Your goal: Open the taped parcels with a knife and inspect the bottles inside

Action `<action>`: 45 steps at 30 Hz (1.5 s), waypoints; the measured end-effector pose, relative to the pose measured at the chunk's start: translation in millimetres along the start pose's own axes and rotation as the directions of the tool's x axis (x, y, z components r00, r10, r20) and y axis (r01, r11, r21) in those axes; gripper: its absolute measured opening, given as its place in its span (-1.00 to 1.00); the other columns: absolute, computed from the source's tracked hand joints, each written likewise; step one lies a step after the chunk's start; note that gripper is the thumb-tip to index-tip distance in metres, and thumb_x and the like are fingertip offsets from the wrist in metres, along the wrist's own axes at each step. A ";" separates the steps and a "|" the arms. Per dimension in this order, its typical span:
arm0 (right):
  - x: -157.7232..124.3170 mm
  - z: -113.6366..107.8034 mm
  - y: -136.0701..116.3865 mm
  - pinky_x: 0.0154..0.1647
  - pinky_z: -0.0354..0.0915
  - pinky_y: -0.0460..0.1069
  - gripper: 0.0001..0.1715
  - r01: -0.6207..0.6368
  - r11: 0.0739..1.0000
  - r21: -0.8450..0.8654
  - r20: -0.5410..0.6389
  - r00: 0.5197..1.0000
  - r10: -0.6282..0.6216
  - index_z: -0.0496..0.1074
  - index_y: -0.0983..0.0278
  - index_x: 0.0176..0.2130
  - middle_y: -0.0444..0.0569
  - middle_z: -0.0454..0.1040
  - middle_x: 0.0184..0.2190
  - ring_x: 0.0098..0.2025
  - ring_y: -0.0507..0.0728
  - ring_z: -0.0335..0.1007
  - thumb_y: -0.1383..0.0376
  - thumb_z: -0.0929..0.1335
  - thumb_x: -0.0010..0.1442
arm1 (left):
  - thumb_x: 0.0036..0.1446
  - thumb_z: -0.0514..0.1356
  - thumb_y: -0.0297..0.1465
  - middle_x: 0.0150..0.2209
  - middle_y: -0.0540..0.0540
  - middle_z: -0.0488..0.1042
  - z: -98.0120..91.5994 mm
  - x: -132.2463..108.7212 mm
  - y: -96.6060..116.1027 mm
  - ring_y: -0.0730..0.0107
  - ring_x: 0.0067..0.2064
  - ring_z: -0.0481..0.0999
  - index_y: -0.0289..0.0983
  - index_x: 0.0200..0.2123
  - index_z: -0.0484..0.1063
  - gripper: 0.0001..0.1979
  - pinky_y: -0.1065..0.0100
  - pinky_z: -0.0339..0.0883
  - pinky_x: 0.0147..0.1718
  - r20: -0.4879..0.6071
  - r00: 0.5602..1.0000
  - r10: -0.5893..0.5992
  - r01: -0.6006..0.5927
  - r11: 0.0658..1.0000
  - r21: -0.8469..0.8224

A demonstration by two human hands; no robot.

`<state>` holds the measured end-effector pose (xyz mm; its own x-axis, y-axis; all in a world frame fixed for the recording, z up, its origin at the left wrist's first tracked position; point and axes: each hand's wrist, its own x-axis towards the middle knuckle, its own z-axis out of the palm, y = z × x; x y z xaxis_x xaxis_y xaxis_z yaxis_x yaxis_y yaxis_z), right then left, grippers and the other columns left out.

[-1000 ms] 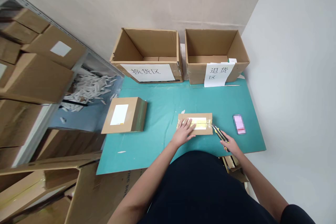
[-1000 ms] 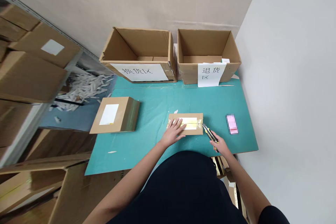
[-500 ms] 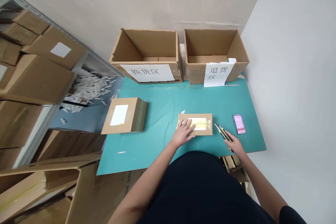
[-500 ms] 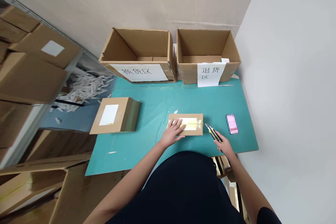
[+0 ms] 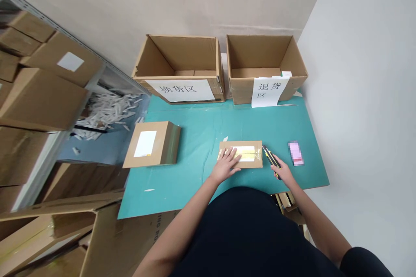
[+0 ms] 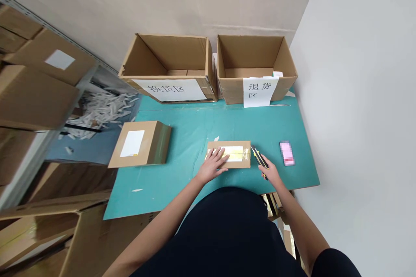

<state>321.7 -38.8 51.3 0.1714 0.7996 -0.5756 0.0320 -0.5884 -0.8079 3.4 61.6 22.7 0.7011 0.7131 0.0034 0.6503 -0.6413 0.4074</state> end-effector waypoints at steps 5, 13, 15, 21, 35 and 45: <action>-4.6 3.9 8.8 -0.74 0.18 -0.14 0.05 -0.024 0.999 0.023 0.004 1.000 0.024 0.16 0.22 0.38 -0.25 0.38 -0.53 -0.64 -0.02 0.26 0.04 0.47 0.00 | 0.22 0.21 -0.03 0.42 -0.22 0.09 -0.2 -0.2 0.0 -0.06 0.45 0.00 -0.09 0.29 0.31 -0.39 -0.17 -0.22 0.39 0.002 1.000 0.001 -0.001 1.000 0.001; -5.4 8.4 14.9 -0.72 0.20 -0.14 0.02 -0.018 0.994 0.107 -0.002 1.000 0.019 0.15 0.19 0.38 -0.21 0.43 -0.45 -0.61 -0.02 0.29 0.06 0.47 0.03 | 0.22 0.21 -0.03 0.42 -0.22 0.10 0.2 0.5 -1.3 -0.07 0.45 -0.01 -0.09 0.29 0.30 -0.38 -0.17 -0.22 0.39 -0.001 1.000 -0.001 0.001 1.000 -0.007; -5.4 8.4 15.2 -0.73 0.19 -0.14 0.03 -0.031 0.993 0.115 0.011 1.000 0.029 0.14 0.18 0.38 -0.21 0.43 -0.46 -0.62 -0.03 0.28 0.06 0.48 0.03 | 0.22 0.21 -0.03 0.42 -0.22 0.10 0.1 0.3 -0.8 -0.08 0.45 0.00 -0.09 0.29 0.30 -0.38 -0.17 -0.21 0.39 -0.002 1.000 0.002 -0.002 1.000 -0.002; -12.2 9.0 14.5 -0.74 0.15 -0.15 0.06 -0.053 0.997 0.060 0.053 0.997 0.050 0.16 0.19 0.38 -0.25 0.38 -0.55 -0.64 -0.02 0.26 0.04 0.49 0.00 | 0.25 0.18 -0.03 0.41 -0.25 0.11 -1.7 0.1 2.1 -0.09 0.44 0.01 -0.13 0.29 0.30 -0.39 -0.17 -0.17 0.37 0.007 1.000 0.015 -0.015 0.996 0.093; -13.0 -18.3 4.3 -0.72 0.15 -0.14 0.00 -0.068 0.993 -0.101 0.167 0.982 0.084 0.18 0.20 0.38 -0.28 0.36 -0.60 -0.65 -0.01 0.24 0.10 0.46 0.02 | 0.23 0.22 -0.04 0.42 -0.24 0.10 -3.9 0.4 1.2 -0.06 0.45 0.00 -0.10 0.29 0.29 -0.38 -0.18 -0.17 0.38 0.029 1.000 0.008 -0.009 0.999 0.038; -23.4 -13.7 17.5 -0.69 0.19 -0.13 -0.03 -0.070 0.991 -0.113 0.179 0.980 0.090 0.23 0.20 0.34 -0.26 0.42 -0.57 -0.65 -0.02 0.25 0.08 0.46 0.01 | 0.24 0.19 -0.04 0.42 -0.21 0.09 -4.2 0.4 0.4 -0.04 0.45 -0.02 -0.09 0.30 0.28 -0.39 -0.17 -0.18 0.38 0.028 0.999 0.016 -0.017 0.999 0.043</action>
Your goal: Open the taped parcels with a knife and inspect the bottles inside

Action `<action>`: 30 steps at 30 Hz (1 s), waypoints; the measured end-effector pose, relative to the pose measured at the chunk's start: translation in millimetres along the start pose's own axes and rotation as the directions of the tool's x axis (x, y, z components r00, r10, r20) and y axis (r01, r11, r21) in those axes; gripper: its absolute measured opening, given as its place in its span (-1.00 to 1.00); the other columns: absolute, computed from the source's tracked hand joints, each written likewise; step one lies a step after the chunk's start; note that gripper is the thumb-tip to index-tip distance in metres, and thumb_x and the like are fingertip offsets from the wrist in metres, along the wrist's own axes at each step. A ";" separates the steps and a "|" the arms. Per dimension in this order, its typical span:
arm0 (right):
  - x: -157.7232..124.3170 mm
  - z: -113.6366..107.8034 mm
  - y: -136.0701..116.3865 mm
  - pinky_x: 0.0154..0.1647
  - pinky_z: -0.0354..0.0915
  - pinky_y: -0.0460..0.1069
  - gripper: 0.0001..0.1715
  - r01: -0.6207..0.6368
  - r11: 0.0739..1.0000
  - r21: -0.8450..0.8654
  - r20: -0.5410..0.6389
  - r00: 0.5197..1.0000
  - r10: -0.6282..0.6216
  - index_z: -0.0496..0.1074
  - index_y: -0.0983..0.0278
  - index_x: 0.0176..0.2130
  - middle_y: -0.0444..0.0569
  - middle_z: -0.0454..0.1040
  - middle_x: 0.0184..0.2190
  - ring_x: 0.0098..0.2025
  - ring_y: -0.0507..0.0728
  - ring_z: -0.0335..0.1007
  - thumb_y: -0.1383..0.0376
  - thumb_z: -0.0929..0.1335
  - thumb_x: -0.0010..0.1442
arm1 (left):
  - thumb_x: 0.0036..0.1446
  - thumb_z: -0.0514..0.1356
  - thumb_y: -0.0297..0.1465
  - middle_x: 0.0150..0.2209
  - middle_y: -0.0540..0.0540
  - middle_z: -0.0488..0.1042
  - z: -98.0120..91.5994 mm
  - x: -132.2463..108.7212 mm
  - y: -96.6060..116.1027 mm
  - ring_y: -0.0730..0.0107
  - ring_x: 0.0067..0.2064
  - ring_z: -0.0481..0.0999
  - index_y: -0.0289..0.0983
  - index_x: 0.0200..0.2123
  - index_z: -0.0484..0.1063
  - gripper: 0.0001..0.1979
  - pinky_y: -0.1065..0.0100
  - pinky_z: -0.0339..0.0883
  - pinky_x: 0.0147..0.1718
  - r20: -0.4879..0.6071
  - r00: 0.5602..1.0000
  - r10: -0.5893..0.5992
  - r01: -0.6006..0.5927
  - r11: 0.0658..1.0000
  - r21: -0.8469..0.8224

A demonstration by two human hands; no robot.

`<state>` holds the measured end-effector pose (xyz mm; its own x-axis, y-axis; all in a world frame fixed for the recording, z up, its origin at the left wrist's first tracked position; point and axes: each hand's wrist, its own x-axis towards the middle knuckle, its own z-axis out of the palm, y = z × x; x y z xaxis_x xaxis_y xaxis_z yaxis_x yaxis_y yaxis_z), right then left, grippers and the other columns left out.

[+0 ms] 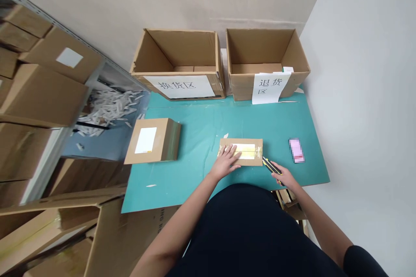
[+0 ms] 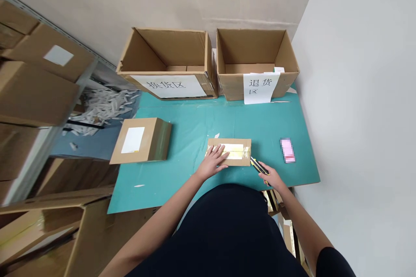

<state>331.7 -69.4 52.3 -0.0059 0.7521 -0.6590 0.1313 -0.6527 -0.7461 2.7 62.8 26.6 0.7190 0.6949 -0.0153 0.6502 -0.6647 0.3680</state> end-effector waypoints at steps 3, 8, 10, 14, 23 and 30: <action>-1.8 -0.3 0.9 -0.69 0.20 -0.13 -0.02 0.002 1.000 0.013 -0.032 0.999 -0.002 0.26 0.21 0.33 -0.24 0.42 -0.55 -0.64 -0.02 0.26 0.08 0.47 -0.02 | 0.25 0.19 -0.04 0.43 -0.21 0.08 0.3 -1.3 -0.6 -0.03 0.45 -0.02 -0.09 0.31 0.27 -0.38 -0.16 -0.18 0.38 -0.008 1.000 0.011 -0.011 1.000 0.004; -7.7 2.2 2.6 -0.70 0.20 -0.13 -0.04 0.021 1.000 0.006 -0.089 0.996 -0.020 0.26 0.25 0.33 -0.23 0.41 -0.54 -0.64 -0.02 0.26 0.07 0.45 0.00 | 0.23 0.21 -0.04 0.42 -0.21 0.09 1.0 -2.2 -1.4 -0.04 0.45 0.00 -0.10 0.31 0.27 -0.36 -0.15 -0.17 0.38 -0.021 0.999 0.027 -0.027 1.000 0.010; -10.4 3.2 3.8 -0.69 0.19 -0.13 -0.04 0.033 0.999 0.010 -0.110 0.993 -0.032 0.25 0.24 0.34 -0.22 0.42 -0.53 -0.63 -0.02 0.26 0.07 0.44 0.02 | 0.23 0.20 -0.03 0.42 -0.24 0.09 1.3 -2.3 -0.9 -0.05 0.45 0.00 -0.12 0.30 0.29 -0.37 -0.16 -0.16 0.38 -0.022 0.999 0.027 -0.026 0.999 0.031; -13.0 0.1 2.1 -0.69 0.20 -0.13 0.01 0.045 0.998 0.046 -0.165 0.986 -0.037 0.19 0.25 0.37 -0.24 0.39 -0.58 -0.64 -0.01 0.25 0.04 0.44 0.03 | 0.24 0.19 -0.04 0.41 -0.27 0.10 2.3 -3.0 0.9 -0.07 0.44 0.01 -0.14 0.29 0.31 -0.38 -0.16 -0.16 0.37 -0.029 0.999 0.029 -0.028 0.998 0.056; 6.2 8.7 -6.3 -0.73 0.18 -0.12 0.08 0.044 0.984 0.170 -0.248 0.969 -0.001 0.18 0.22 0.37 -0.23 0.41 -0.53 -0.63 0.01 0.29 0.04 0.49 -0.04 | 0.21 0.23 -0.05 0.41 -0.25 0.10 -2.7 -0.3 1.7 -0.06 0.44 0.02 -0.11 0.29 0.30 -0.37 -0.17 -0.17 0.38 0.008 1.000 0.003 -0.003 1.000 0.012; 6.4 46.2 -3.2 -0.31 0.52 0.04 0.08 0.167 0.889 0.427 -0.380 0.925 0.009 0.15 0.17 0.35 -0.14 0.49 -0.35 -0.31 0.16 0.58 -0.04 0.49 -0.03 | 0.29 0.15 -0.11 0.37 -0.22 0.22 -0.7 4.7 20.1 -0.05 0.41 0.12 -0.09 0.29 0.30 -0.46 -0.17 -0.12 0.37 -0.053 0.988 -0.143 0.142 0.990 -0.021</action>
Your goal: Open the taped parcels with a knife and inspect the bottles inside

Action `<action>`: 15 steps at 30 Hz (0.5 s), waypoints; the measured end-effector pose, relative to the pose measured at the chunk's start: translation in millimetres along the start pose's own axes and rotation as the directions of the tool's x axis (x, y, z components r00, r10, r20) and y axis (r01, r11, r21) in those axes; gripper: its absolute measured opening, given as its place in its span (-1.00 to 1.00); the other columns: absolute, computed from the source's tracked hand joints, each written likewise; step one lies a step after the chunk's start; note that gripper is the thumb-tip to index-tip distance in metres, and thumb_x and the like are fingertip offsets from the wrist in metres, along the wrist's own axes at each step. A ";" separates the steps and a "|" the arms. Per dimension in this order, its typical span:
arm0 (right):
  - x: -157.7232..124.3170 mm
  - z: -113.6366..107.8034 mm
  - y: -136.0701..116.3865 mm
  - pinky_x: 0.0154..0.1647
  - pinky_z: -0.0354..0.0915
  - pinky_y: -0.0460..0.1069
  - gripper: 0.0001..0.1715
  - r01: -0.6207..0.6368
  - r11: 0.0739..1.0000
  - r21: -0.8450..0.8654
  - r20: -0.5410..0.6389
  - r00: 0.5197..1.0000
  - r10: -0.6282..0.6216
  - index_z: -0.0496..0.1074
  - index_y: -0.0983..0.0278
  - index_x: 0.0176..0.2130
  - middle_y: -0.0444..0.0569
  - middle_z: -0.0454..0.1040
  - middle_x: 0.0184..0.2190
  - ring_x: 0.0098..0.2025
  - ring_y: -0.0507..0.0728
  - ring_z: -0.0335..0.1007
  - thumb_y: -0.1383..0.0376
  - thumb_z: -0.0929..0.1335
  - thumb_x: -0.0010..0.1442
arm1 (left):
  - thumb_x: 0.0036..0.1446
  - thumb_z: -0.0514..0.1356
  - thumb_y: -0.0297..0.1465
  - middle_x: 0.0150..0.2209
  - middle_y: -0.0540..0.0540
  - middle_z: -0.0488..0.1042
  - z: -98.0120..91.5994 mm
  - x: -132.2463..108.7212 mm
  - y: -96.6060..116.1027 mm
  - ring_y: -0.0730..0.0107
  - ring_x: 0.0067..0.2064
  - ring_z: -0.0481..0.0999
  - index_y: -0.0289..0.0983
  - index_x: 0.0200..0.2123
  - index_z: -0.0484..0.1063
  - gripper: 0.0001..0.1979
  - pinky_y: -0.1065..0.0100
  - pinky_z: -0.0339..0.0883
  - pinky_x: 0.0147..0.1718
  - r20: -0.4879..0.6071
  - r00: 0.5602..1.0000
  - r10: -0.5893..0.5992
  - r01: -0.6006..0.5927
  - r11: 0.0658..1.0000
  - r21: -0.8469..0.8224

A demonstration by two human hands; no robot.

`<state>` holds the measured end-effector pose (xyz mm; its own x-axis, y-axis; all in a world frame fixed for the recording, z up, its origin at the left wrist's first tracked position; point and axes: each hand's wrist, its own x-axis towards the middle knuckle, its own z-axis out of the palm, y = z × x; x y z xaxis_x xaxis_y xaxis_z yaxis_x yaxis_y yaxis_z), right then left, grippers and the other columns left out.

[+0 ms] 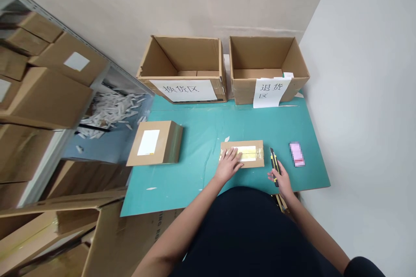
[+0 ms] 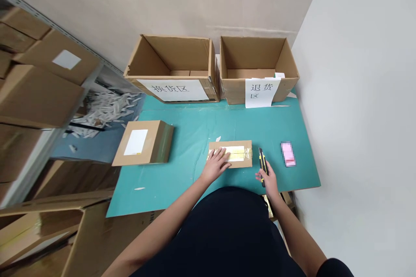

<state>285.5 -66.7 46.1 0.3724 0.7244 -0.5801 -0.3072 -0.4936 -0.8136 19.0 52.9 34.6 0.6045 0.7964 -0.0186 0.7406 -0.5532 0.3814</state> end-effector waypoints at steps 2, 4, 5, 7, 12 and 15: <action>-4.6 12.9 3.7 -0.19 0.53 0.08 0.05 0.003 0.997 0.082 -0.020 1.000 -0.001 0.14 0.15 0.34 -0.09 0.51 -0.31 -0.14 0.23 0.59 -0.05 0.48 0.00 | 0.29 0.14 -0.09 0.35 -0.23 0.25 -2.5 7.2 3.6 -0.07 0.39 0.16 -0.10 0.30 0.29 -0.44 -0.16 -0.08 0.35 -0.018 0.999 -0.047 0.047 0.999 -0.008; -5.6 25.9 6.2 -0.14 0.53 0.12 -0.02 0.003 0.984 0.178 -0.032 0.999 0.002 0.15 0.12 0.32 -0.06 0.52 -0.28 -0.04 0.27 0.57 -0.05 0.48 0.03 | 0.25 0.16 -0.05 0.35 -0.25 0.25 -9.6 19.7 0.7 -0.10 0.38 0.16 -0.13 0.30 0.28 -0.40 -0.14 -0.06 0.34 -0.023 0.998 -0.056 0.056 0.998 -0.021; -4.5 31.8 6.9 -0.12 0.53 0.13 -0.05 0.002 0.975 0.224 -0.033 0.999 0.005 0.17 0.11 0.30 -0.05 0.53 -0.26 -0.02 0.28 0.56 -0.03 0.48 0.03 | 0.25 0.16 -0.04 0.35 -0.25 0.23 -14.4 27.3 -2.9 -0.11 0.38 0.14 -0.14 0.30 0.28 -0.38 -0.13 -0.05 0.34 -0.023 0.998 -0.057 0.057 0.998 -0.024; 1.4 41.6 7.2 -0.09 0.53 0.16 -0.10 0.009 0.958 0.287 -0.040 0.999 0.002 0.21 0.09 0.26 -0.04 0.53 -0.23 -0.02 0.27 0.56 -0.01 0.50 0.03 | 0.25 0.15 -0.06 0.36 -0.26 0.21 -24.7 41.4 -12.1 -0.13 0.39 0.10 -0.16 0.29 0.28 -0.39 -0.15 -0.08 0.34 -0.008 0.997 -0.076 0.076 0.997 -0.013; 31.6 56.8 -4.8 -0.03 0.50 0.18 -0.12 0.086 0.945 0.314 -0.091 0.994 -0.061 0.21 0.06 0.25 -0.06 0.52 -0.17 -0.07 0.21 0.56 0.01 0.50 0.02 | 0.24 0.17 -0.13 0.17 -0.22 0.41 -34.6 46.9 -24.4 -0.03 0.23 0.33 -0.14 0.20 0.39 -0.50 -0.02 0.12 0.25 0.072 0.994 -0.079 0.082 0.996 -0.036; 52.9 65.6 -20.5 -0.03 0.50 0.17 -0.14 0.159 0.951 0.267 -0.084 0.986 -0.141 0.22 0.07 0.25 -0.06 0.52 -0.16 -0.05 0.18 0.54 0.00 0.48 0.04 | 0.23 0.17 -0.12 0.14 -0.22 0.41 -31.7 38.6 -29.1 -0.03 0.22 0.31 -0.12 0.21 0.38 -0.49 -0.03 0.11 0.25 0.009 0.992 -0.130 0.130 0.990 -0.048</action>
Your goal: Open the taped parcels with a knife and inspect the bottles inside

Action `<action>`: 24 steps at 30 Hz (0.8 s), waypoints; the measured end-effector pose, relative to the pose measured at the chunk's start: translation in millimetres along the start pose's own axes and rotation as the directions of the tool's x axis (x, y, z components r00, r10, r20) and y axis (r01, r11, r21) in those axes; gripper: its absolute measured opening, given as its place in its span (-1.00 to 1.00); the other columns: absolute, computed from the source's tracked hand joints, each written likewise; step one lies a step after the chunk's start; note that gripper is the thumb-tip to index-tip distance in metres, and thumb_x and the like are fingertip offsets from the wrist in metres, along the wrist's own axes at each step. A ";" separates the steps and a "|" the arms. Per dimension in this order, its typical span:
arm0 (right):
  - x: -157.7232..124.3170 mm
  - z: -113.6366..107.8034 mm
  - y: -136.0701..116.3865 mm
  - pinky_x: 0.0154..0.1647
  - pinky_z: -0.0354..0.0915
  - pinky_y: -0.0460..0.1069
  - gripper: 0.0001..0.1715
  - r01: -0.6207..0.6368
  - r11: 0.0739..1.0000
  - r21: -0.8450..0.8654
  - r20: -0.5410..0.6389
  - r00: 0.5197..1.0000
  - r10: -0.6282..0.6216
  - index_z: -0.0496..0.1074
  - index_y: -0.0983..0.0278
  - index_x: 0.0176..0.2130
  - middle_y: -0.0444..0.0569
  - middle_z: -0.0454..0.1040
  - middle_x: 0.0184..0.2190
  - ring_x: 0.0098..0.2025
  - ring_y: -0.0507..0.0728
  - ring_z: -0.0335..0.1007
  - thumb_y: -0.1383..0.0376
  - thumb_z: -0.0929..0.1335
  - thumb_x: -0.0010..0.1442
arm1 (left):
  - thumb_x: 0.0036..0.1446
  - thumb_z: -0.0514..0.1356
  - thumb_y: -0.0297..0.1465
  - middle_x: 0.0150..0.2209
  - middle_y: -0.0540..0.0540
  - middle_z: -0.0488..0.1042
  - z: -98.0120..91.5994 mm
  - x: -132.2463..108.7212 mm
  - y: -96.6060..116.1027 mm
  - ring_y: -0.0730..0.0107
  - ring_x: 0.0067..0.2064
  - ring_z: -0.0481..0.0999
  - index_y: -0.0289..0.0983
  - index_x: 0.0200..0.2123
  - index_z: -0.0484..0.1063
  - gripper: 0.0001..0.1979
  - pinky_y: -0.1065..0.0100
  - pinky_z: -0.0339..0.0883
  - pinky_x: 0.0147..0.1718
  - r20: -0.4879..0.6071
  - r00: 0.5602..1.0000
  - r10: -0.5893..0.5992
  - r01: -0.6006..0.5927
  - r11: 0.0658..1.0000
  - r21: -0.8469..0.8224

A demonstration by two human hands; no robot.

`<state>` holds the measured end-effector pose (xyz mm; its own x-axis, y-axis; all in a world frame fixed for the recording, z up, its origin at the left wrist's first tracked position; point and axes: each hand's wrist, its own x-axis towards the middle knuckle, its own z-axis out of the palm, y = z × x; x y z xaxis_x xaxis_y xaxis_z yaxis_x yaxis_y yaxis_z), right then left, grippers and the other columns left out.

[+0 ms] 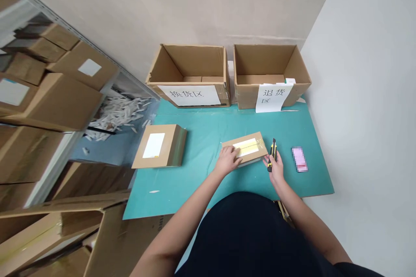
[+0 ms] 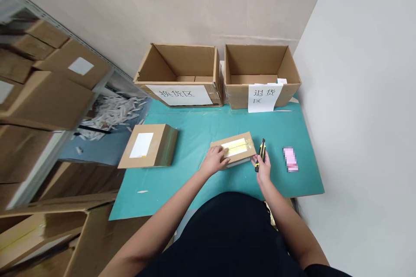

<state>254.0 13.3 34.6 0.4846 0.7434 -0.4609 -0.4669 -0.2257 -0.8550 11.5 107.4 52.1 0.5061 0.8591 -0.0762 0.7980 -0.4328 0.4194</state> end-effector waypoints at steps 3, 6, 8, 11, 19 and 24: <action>18.7 15.3 -8.9 -0.05 0.50 0.14 -0.16 0.052 0.998 -0.034 0.036 0.998 -0.051 0.23 0.06 0.26 -0.08 0.52 -0.16 -0.07 0.14 0.51 0.02 0.47 0.05 | 0.21 0.19 -0.10 0.24 -0.27 0.31 -4.4 2.7 -11.5 -0.12 0.28 0.22 -0.18 0.24 0.34 -0.42 -0.06 0.10 0.26 -0.035 0.993 -0.109 0.109 0.994 -0.001; 32.1 28.1 -14.1 -0.09 0.50 0.13 -0.15 0.060 0.998 -0.034 0.053 0.997 -0.058 0.23 0.05 0.27 -0.07 0.51 -0.11 -0.08 0.14 0.50 0.05 0.47 0.05 | 0.20 0.20 -0.11 0.15 -0.26 0.37 -11.9 8.1 -18.4 -0.04 0.15 0.38 -0.18 0.23 0.35 -0.43 0.07 0.27 0.14 0.043 0.990 -0.134 0.135 0.990 -0.035; 39.7 34.3 -16.3 -0.12 0.50 0.09 -0.16 0.071 0.996 -0.061 0.078 0.995 -0.067 0.22 0.05 0.28 -0.04 0.50 -0.04 -0.07 0.14 0.49 0.04 0.45 0.07 | 0.20 0.20 -0.13 0.04 -0.20 0.43 -10.5 3.1 -14.3 0.06 0.02 0.48 -0.14 0.22 0.36 -0.45 0.16 0.38 0.01 0.095 0.985 -0.147 0.155 0.985 -0.078; 52.5 41.8 -20.9 -0.14 0.47 0.03 -0.14 0.100 0.988 -0.118 0.137 0.987 -0.084 0.24 0.09 0.28 -0.03 0.51 -0.03 -0.10 0.11 0.50 0.05 0.45 0.05 | 0.20 0.19 -0.19 -0.01 -0.15 0.44 6.5 -21.9 6.0 0.20 -0.11 0.55 -0.15 0.24 0.34 -0.46 0.26 0.44 -0.12 0.144 0.972 -0.186 0.210 0.961 -0.179; 75.0 63.7 -44.6 -0.07 0.44 0.07 -0.08 0.097 0.950 -0.295 0.381 0.924 0.024 0.36 0.22 0.24 -0.03 0.59 -0.15 -0.14 0.17 0.51 0.10 0.52 -0.08 | 0.26 0.16 -0.27 -0.07 -0.10 0.55 23.6 -57.9 39.5 0.25 -0.11 0.57 -0.13 0.10 0.48 -0.64 0.28 0.46 -0.07 0.162 0.987 -0.015 0.063 0.953 -0.296; 39.0 34.1 -51.0 -0.17 0.45 0.04 -0.11 0.172 0.921 -0.349 0.218 0.971 -0.099 0.26 0.20 0.32 -0.03 0.57 -0.13 -0.20 0.15 0.53 0.04 0.43 0.07 | 0.26 0.17 -0.25 0.16 -0.17 0.44 -12.6 8.1 -5.8 0.09 0.19 0.42 -0.16 0.23 0.36 -0.52 0.12 0.34 0.15 -0.086 0.992 -0.097 0.083 0.985 -0.151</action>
<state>271.5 75.3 68.3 0.3554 0.8813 -0.3115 -0.0892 -0.2998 -0.9498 6.8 120.3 60.4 0.3962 0.9174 -0.0380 0.7787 -0.3138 0.5432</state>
